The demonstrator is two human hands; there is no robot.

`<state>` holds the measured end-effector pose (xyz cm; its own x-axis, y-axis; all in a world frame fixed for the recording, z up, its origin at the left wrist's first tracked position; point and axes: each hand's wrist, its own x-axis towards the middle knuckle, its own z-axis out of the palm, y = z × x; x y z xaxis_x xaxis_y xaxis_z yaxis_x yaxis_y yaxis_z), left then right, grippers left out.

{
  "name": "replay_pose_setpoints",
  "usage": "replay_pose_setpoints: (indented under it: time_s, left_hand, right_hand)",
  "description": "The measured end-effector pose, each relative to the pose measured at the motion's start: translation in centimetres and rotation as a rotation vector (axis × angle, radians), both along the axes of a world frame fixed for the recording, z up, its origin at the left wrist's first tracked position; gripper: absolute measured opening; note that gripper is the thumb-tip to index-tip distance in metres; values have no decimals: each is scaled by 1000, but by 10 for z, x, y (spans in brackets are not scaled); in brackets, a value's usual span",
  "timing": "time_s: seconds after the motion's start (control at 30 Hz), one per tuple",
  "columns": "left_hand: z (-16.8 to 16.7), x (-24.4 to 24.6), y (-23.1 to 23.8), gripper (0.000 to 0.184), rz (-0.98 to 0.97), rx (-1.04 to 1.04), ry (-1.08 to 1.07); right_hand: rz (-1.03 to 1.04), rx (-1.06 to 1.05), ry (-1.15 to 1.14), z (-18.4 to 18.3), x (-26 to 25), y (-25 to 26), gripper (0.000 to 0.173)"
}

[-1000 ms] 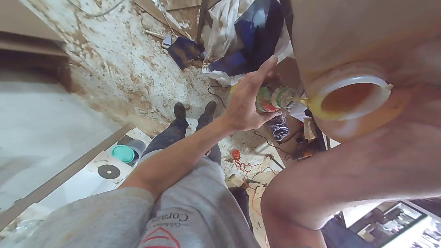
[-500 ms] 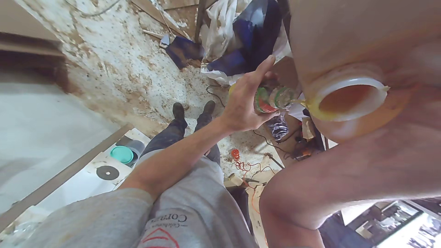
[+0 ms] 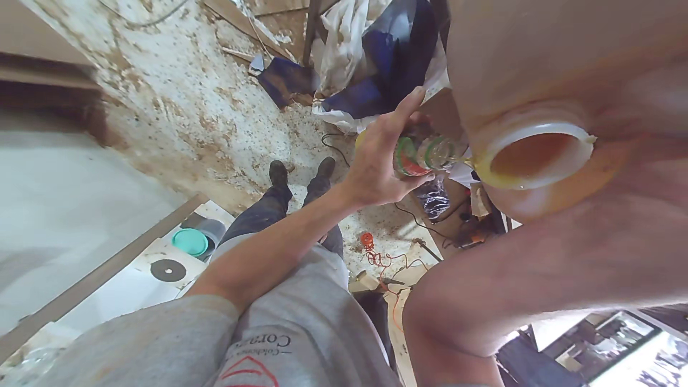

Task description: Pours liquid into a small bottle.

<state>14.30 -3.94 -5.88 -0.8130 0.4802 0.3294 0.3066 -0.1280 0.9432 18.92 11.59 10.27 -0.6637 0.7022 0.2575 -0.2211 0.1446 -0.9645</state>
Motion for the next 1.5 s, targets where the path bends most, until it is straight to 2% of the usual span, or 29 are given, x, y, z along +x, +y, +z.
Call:
replay_pose_setpoints:
  time_s: [0.2,0.37,0.77,1.2,1.5]
  left_hand:
    - [1,0,-2,109,-5,3,-12]
    - [1,-1,-1,108,-9,12,-6]
    - [1,-3,-1,106,0,-3,5]
    - [1,-3,1,107,-1,5,11]
    - [-1,-2,2,106,-8,3,16]
  right_hand:
    - [22,-55,27,3,-6,-6,17]
    - [-22,-20,14,5,-7,-7,18]
    - [-50,70,-23,1,1,-7,11]
    - [-54,21,-1,-6,11,12,13]
    - [-10,-3,15,3,-1,-6,12]
